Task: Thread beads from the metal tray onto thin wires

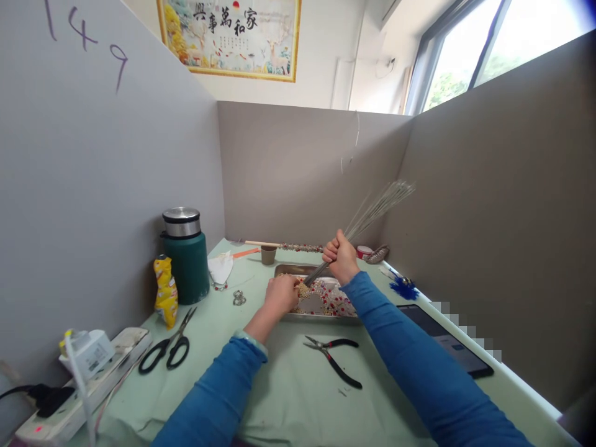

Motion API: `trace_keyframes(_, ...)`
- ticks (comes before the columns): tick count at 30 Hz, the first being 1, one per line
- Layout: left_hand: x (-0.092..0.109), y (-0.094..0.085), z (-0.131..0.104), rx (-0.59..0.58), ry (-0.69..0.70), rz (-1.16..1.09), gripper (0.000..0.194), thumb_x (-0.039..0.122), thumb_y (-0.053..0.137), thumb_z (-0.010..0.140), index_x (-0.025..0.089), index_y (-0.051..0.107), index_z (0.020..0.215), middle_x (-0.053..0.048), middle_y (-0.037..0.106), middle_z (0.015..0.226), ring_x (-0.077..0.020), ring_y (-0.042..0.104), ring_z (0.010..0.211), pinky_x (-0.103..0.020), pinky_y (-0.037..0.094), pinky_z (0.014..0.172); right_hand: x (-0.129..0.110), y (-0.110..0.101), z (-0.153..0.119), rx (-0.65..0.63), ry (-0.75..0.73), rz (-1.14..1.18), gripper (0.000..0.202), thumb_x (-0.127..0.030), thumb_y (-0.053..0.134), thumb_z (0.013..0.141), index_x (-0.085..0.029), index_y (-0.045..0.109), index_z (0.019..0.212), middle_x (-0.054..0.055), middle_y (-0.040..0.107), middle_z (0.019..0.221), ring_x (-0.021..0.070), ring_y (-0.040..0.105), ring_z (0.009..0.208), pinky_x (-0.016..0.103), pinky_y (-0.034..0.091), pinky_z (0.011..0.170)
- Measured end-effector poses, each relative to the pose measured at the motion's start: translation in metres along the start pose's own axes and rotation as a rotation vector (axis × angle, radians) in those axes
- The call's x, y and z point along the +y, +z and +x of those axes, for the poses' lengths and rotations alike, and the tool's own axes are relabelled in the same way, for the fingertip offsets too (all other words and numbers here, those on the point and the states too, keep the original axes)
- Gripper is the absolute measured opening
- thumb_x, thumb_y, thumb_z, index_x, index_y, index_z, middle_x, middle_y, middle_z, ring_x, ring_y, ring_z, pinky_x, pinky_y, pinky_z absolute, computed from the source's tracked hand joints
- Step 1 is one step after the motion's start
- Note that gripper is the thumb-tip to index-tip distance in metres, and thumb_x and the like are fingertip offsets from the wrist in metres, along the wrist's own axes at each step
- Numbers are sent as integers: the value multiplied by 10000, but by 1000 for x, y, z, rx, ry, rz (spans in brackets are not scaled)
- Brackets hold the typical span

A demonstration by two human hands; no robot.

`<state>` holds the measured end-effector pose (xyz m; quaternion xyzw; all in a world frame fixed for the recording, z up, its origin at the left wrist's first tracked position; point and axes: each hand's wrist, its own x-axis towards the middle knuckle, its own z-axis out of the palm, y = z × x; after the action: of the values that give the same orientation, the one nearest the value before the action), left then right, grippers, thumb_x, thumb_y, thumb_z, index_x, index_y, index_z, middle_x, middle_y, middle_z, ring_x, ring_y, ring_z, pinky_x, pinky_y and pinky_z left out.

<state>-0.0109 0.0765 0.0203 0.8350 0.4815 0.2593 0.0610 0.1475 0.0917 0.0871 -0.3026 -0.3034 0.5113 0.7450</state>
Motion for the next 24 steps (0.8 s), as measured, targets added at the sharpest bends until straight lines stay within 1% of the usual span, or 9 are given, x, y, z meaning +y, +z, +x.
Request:
trace_keyframes(3, -1, 2, 1, 38, 53, -249, 242, 250, 520, 756, 197, 677, 932, -48, 689, 884, -179, 608, 806, -262, 427, 714, 1, 6, -3, -20, 2, 3, 459, -433, 376, 911, -201, 200, 557, -97, 168, 399, 52, 143, 319, 182, 136, 310)
trace_keyframes(5, 0, 3, 3, 33, 17, -392, 219, 256, 525, 747, 162, 678, 872, -50, 686, 798, -171, 606, 736, -263, 439, 689, 1, 10, -5, -42, 34, 13, 452, -436, 369, 914, -200, 212, 562, -96, 180, 407, 51, 165, 322, 178, 156, 315)
trace_keyframes(6, 0, 2, 3, 2, -13, -475, 204, 253, 519, 746, 144, 674, 821, -53, 678, 743, -168, 603, 691, -267, 446, 671, 1, 10, -6, -51, 55, 21, 447, -437, 366, 916, -200, 219, 567, -96, 189, 412, 51, 177, 325, 176, 169, 319)
trace_keyframes(8, -1, 0, 3, -117, -49, -706, 208, 259, 502, 755, 117, 654, 764, -58, 663, 688, -159, 600, 623, -275, 461, 652, -1, 10, -7, -57, 97, 40, 435, -434, 364, 919, -199, 233, 578, -96, 206, 421, 51, 193, 329, 173, 189, 324)
trace_keyframes(10, -3, -3, 1, -241, -45, -970, 242, 304, 504, 772, 98, 632, 778, -72, 666, 715, -160, 615, 616, -292, 477, 675, -4, 8, -5, -40, 141, 64, 426, -425, 358, 924, -199, 237, 585, -99, 203, 424, 52, 195, 329, 171, 197, 324)
trace_keyframes(12, -4, -7, -1, -290, -66, -1150, 290, 369, 534, 769, 92, 611, 802, -81, 669, 734, -175, 635, 633, -319, 485, 714, -5, 4, -3, -8, 187, 96, 424, -422, 342, 931, -199, 231, 587, -102, 188, 423, 53, 192, 326, 171, 202, 323)
trace_keyframes(17, -3, -10, -4, -252, -186, -1281, 333, 429, 593, 735, 108, 580, 822, -58, 660, 689, -192, 652, 623, -342, 491, 723, -4, -7, 4, 54, 246, 154, 428, -419, 325, 938, -198, 226, 585, -104, 182, 420, 49, 201, 319, 169, 228, 330)
trace_keyframes(21, -3, -10, -6, -229, -207, -1304, 352, 447, 590, 741, 110, 569, 843, -67, 660, 713, -189, 657, 630, -334, 496, 699, -4, -11, 7, 81, 247, 165, 426, -413, 308, 944, -196, 228, 587, -105, 180, 419, 46, 201, 314, 166, 227, 326)
trace_keyframes(24, -3, -8, -5, -184, -198, -1248, 312, 356, 671, 688, 108, 551, 834, -88, 670, 751, -181, 655, 634, -322, 501, 686, -5, -11, 9, 105, 236, 166, 421, -410, 294, 949, -196, 231, 592, -108, 177, 419, 43, 201, 310, 160, 222, 321)
